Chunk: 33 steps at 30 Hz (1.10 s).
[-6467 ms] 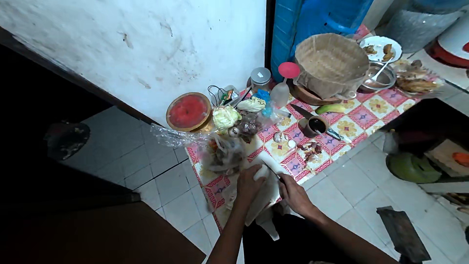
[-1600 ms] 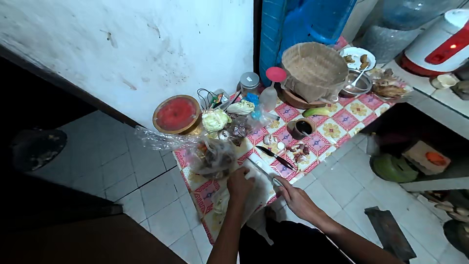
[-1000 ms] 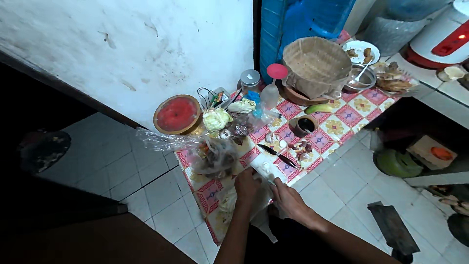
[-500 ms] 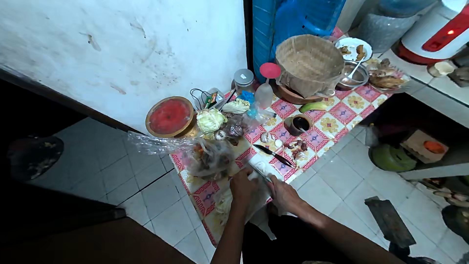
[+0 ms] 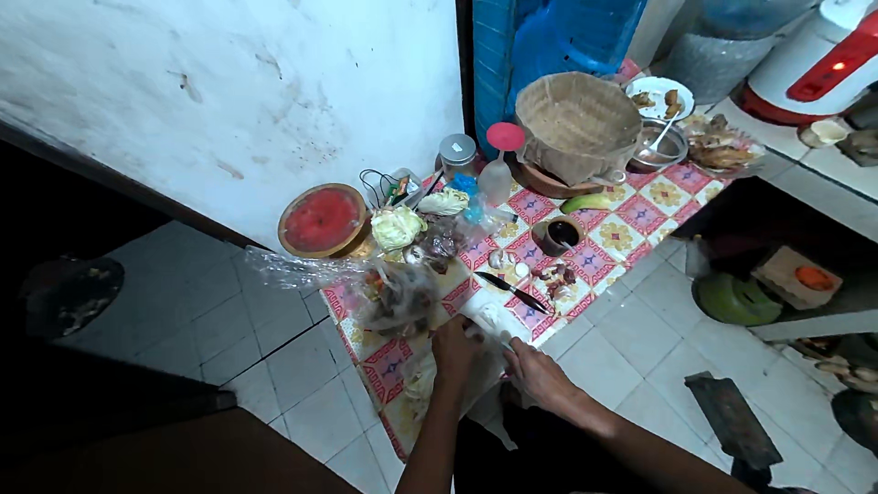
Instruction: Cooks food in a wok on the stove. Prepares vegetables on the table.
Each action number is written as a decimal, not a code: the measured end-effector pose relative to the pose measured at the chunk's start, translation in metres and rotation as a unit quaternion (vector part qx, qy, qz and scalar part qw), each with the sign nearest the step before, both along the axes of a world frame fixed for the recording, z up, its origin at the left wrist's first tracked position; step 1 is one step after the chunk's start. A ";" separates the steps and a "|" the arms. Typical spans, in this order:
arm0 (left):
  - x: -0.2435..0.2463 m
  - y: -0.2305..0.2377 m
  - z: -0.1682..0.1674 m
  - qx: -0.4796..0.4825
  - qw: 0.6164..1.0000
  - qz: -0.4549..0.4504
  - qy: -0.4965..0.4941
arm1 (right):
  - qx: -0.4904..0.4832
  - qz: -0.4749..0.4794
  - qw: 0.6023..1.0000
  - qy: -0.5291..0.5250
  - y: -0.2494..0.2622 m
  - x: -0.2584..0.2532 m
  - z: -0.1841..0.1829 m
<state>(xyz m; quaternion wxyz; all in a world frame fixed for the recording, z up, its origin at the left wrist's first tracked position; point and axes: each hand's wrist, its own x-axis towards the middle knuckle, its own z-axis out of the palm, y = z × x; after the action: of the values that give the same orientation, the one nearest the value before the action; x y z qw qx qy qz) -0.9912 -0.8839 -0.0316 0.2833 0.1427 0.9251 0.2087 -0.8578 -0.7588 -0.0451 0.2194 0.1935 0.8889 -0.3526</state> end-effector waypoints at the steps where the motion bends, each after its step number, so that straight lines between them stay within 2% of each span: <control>1: 0.000 0.000 0.001 -0.002 1.000 -0.003 0.000 | 0.002 0.004 1.000 -0.002 -0.001 -0.010 -0.001; 5: 0.001 -0.002 -0.003 0.005 1.000 -0.004 0.013 | 0.018 0.004 1.000 -0.022 -0.002 -0.027 -0.006; 11: 0.000 -0.003 -0.004 0.020 1.000 0.008 0.000 | 0.007 -0.009 0.998 -0.057 0.015 0.034 -0.020; 18: 0.001 -0.003 -0.001 0.013 1.000 0.007 0.007 | 0.014 0.002 1.000 0.005 0.010 0.012 0.019; 21: 0.000 -0.001 0.000 -0.006 1.000 0.003 0.001 | -0.002 -0.005 1.000 -0.004 -0.002 0.011 0.011; 24: 0.001 -0.002 0.000 -0.006 1.000 -0.007 0.006 | 0.001 -0.002 1.000 0.014 -0.008 -0.011 0.002; 27: 0.002 -0.003 -0.003 0.001 1.000 -0.009 0.012 | 0.007 0.005 1.000 -0.021 -0.009 -0.031 0.001; 33: 0.002 -0.005 -0.005 0.027 1.000 0.004 0.011 | -0.006 -0.017 0.998 -0.056 0.013 0.032 -0.016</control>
<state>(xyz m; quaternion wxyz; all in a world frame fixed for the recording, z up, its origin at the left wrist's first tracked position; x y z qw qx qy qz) -0.9892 -0.8888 -0.0363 0.2687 0.1486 0.9227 0.2331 -0.8260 -0.7454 -0.0606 0.2641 0.2262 0.8696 -0.3505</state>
